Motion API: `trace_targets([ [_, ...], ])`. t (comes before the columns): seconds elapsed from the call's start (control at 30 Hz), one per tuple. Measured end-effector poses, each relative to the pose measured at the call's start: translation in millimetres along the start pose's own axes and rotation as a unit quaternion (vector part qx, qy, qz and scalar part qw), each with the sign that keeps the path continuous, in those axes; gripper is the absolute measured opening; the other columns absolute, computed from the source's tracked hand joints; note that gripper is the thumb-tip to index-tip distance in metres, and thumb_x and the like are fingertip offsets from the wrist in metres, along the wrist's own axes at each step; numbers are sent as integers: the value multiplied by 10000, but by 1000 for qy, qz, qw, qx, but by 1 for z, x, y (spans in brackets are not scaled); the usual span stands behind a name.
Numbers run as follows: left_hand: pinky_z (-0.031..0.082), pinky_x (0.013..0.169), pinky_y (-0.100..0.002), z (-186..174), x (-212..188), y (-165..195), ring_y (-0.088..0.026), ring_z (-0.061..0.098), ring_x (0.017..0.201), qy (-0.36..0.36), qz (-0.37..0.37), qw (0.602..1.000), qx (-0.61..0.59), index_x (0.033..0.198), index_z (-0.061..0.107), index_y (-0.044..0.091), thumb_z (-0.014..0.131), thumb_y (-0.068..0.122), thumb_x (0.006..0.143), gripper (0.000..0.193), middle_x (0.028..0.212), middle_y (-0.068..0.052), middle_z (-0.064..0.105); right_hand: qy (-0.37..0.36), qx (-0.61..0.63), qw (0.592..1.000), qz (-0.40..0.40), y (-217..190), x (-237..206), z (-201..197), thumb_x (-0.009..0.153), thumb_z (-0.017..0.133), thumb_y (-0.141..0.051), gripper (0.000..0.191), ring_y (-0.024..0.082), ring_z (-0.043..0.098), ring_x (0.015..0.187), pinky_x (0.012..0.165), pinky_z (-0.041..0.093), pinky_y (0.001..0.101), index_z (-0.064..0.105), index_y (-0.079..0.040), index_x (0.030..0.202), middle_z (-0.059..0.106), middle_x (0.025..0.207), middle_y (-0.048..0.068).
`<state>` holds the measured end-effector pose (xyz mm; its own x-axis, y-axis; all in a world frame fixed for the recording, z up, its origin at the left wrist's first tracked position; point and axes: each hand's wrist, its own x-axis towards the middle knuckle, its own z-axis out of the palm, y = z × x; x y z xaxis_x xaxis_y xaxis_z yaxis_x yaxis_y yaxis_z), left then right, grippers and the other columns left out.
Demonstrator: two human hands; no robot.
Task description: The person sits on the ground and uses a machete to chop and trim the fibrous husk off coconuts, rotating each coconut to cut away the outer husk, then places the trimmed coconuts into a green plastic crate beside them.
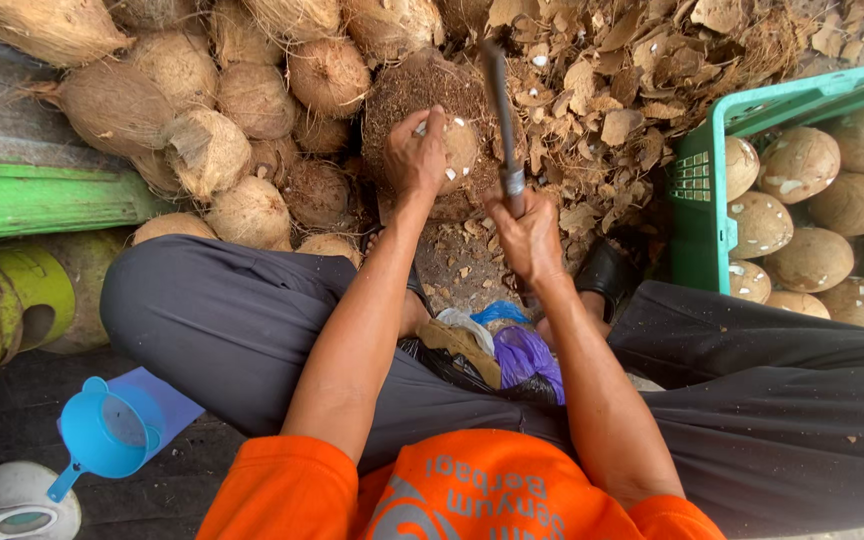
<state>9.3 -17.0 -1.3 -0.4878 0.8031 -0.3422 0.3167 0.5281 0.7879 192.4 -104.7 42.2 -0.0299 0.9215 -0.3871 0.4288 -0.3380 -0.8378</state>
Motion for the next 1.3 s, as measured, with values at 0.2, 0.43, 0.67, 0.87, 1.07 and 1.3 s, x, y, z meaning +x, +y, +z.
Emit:
trace_targets([
  [0.2, 538, 726, -405, 0, -2, -5, -214, 659, 849, -4, 39, 999, 7, 1099, 749, 171, 558, 621, 902, 527, 1089, -57, 677, -40, -48, 998, -15, 1, -2, 5, 971, 637, -270, 225, 176, 576, 532, 519, 513, 407, 691, -85, 855, 656, 665, 75],
  [0.43, 484, 760, -409, -1, -1, -9, -218, 634, 883, 10, 128, 990, 65, 1049, 780, 177, 574, 604, 964, 481, 1018, -63, 698, -20, -105, 993, -54, -8, -6, 8, 1013, 674, -293, 340, 202, 576, 513, 563, 495, 423, 654, -10, 826, 634, 637, 123],
  [0.67, 578, 731, -463, -8, -2, -9, -260, 692, 935, -53, 85, 995, -19, 1053, 758, 165, 582, 673, 834, 580, 1126, -87, 676, -22, 84, 990, 114, 13, 8, -8, 972, 638, -335, 344, 152, 491, 434, 412, 471, 357, 487, -148, 725, 526, 577, 21],
  [0.87, 535, 847, -458, -24, 0, 3, -270, 672, 1050, -121, 148, 974, 118, 1146, 661, 131, 776, 741, 743, 741, 1142, -116, 702, -15, -42, 995, 84, 14, 9, -16, 990, 688, -364, 404, 143, 504, 483, 465, 465, 351, 491, -115, 739, 534, 611, 19],
  [1.07, 599, 939, -467, -44, -8, 6, -257, 722, 1066, -218, 92, 972, -5, 1220, 610, 148, 922, 567, 542, 855, 1197, -95, 672, -29, -40, 991, 121, 13, 18, -14, 976, 660, -343, 322, 159, 534, 480, 465, 486, 380, 554, -109, 782, 574, 619, 32],
  [1.3, 490, 1121, -500, -50, -28, 27, -288, 659, 1292, -275, 277, 906, -162, 1452, 515, 179, 949, 436, 631, 964, 1416, -100, 618, -27, 2, 994, 107, 4, 14, -7, 964, 672, -270, 232, 157, 519, 458, 431, 457, 366, 635, -84, 832, 584, 609, 49],
])
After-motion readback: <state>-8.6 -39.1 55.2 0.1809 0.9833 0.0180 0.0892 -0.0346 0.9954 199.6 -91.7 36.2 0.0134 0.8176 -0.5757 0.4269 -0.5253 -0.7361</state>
